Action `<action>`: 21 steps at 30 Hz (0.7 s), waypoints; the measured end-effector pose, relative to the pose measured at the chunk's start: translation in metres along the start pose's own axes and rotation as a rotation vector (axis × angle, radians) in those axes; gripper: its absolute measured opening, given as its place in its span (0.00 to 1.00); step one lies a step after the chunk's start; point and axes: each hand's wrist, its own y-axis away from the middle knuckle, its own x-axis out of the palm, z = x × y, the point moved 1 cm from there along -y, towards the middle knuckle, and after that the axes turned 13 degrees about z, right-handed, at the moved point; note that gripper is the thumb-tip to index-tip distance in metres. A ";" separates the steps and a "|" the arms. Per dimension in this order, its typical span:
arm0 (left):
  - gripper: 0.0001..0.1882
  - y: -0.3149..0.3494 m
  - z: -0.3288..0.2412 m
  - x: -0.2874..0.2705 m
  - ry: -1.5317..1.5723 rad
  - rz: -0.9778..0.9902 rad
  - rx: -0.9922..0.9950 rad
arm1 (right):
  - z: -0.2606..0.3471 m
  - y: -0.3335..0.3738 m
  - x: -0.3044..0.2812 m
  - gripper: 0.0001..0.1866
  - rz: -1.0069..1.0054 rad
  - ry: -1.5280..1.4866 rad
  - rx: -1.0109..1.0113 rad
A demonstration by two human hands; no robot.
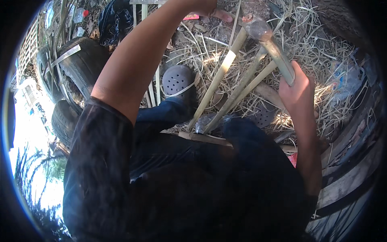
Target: The person constructs a bamboo frame by hammering wooden pegs into bamboo strips and using a large knife to trim and split bamboo pieces while working on the ground.
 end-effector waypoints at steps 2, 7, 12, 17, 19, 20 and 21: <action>0.38 -0.003 0.003 -0.003 -0.005 -0.001 0.006 | -0.004 -0.006 0.001 0.19 -0.038 -0.077 -0.109; 0.40 -0.023 0.008 0.010 -0.071 -0.022 0.029 | -0.013 -0.005 0.003 0.18 0.043 0.003 -0.073; 0.42 -0.047 0.016 0.024 -0.108 0.017 0.039 | 0.001 -0.022 -0.016 0.17 0.231 0.180 0.091; 0.37 -0.046 0.015 -0.008 -0.096 -0.022 0.077 | -0.004 -0.020 -0.013 0.15 0.097 0.014 0.051; 0.39 0.010 -0.016 -0.012 0.106 0.135 -0.031 | -0.009 -0.024 -0.014 0.16 0.234 0.296 0.072; 0.39 0.012 -0.008 -0.014 0.118 0.108 -0.046 | 0.000 -0.026 -0.013 0.16 0.224 0.308 0.043; 0.40 0.006 -0.001 -0.012 0.094 0.055 -0.018 | 0.011 -0.018 -0.012 0.15 0.138 0.204 -0.010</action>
